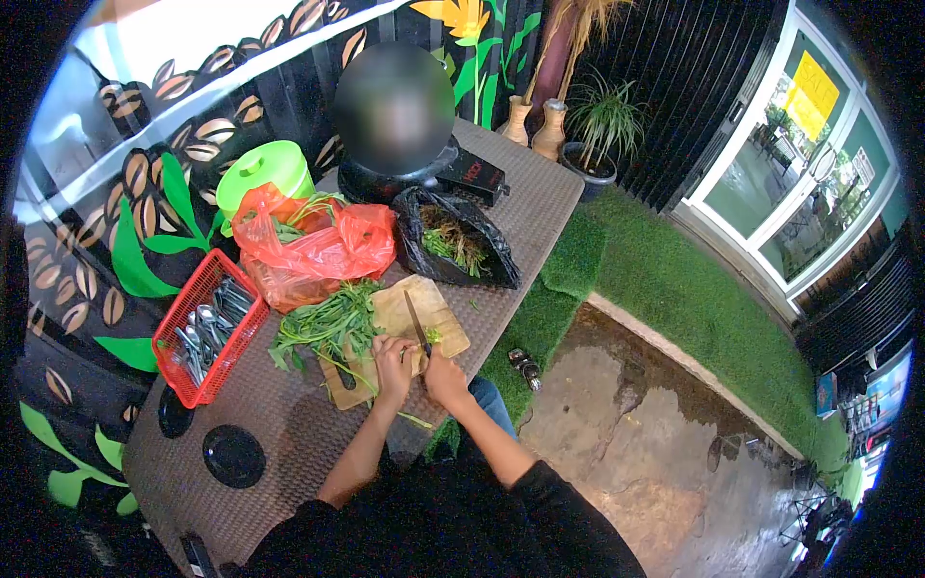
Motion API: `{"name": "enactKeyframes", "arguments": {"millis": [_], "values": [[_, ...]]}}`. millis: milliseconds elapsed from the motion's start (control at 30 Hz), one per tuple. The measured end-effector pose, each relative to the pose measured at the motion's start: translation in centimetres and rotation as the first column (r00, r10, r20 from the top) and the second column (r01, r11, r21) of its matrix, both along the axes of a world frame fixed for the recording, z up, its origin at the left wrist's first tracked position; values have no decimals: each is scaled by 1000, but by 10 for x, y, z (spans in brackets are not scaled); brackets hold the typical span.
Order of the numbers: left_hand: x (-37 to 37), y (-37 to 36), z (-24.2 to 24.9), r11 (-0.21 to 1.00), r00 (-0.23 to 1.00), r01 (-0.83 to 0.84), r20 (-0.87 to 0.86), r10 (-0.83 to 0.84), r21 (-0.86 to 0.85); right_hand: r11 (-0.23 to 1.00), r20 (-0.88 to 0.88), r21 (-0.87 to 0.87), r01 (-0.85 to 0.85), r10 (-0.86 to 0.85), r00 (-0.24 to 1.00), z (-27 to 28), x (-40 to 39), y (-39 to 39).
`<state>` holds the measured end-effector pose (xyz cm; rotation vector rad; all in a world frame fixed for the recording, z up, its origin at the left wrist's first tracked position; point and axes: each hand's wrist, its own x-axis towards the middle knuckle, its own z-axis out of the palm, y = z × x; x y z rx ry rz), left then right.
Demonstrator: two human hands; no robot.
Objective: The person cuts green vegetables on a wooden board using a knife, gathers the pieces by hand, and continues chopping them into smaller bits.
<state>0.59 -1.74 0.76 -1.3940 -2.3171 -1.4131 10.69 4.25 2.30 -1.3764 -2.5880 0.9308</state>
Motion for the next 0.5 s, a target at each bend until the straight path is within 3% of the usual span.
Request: {"name": "enactKeyframes", "arguments": {"millis": [267, 500], "values": [[-6, -1, -7, 1000, 998, 27, 48, -27, 1, 999, 40, 30, 20, -21, 999, -5, -7, -13], [-6, -1, -10, 999, 998, 49, -47, -49, 9, 998, 37, 11, 57, -58, 998, 5, -2, -27]]}}
